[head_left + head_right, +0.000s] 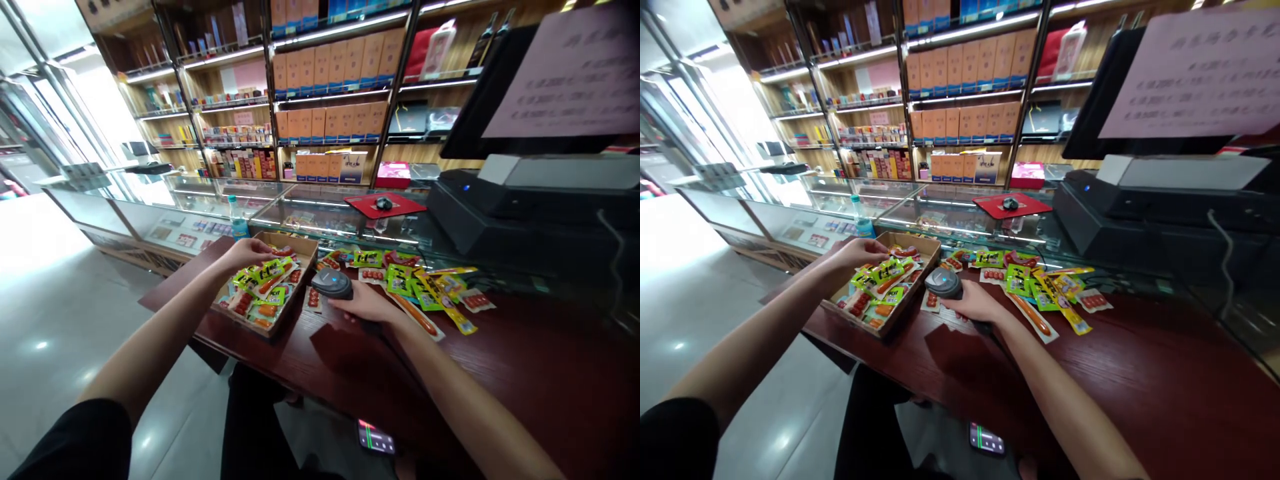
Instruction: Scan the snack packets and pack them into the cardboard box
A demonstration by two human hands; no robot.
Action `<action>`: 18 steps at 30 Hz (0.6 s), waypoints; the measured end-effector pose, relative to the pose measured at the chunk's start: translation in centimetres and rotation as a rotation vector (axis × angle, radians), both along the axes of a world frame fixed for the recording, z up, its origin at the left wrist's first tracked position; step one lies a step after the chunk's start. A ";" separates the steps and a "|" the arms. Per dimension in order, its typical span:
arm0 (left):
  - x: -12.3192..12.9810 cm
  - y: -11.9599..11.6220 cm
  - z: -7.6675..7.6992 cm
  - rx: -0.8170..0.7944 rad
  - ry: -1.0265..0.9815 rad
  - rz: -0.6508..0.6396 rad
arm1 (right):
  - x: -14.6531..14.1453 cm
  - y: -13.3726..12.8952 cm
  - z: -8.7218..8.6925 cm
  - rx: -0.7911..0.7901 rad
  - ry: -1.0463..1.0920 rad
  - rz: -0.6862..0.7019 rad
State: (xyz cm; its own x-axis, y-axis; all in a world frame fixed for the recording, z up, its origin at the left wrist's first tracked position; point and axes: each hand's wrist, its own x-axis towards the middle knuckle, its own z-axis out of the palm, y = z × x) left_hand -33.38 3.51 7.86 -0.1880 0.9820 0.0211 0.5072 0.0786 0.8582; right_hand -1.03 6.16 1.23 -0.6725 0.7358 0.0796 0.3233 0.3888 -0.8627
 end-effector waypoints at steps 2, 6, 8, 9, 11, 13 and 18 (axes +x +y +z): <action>2.9 0.2 -0.8 0.064 0.118 -0.085 | 0.5 0.0 -0.1 -0.009 0.008 -0.006; 9.5 0.5 -2.9 0.143 0.527 -0.347 | 2.7 0.0 -0.8 -0.060 -0.009 -0.057; 12.3 0.4 -4.3 0.183 0.828 -0.444 | 4.0 -0.2 -1.4 -0.107 -0.033 -0.076; 13.3 0.3 -5.1 0.199 0.965 -0.473 | 4.6 -0.4 -1.7 -0.135 -0.049 -0.082; 14.6 0.2 -6.5 0.185 1.158 -0.516 | 5.7 -0.8 -2.0 -0.179 -0.076 -0.094; 15.0 0.4 -7.7 0.101 1.214 -0.561 | 6.4 -1.3 -2.1 -0.195 -0.086 -0.111; 14.6 0.3 -8.8 -0.044 1.130 -0.683 | 6.7 -2.6 -1.9 -0.191 -0.080 -0.148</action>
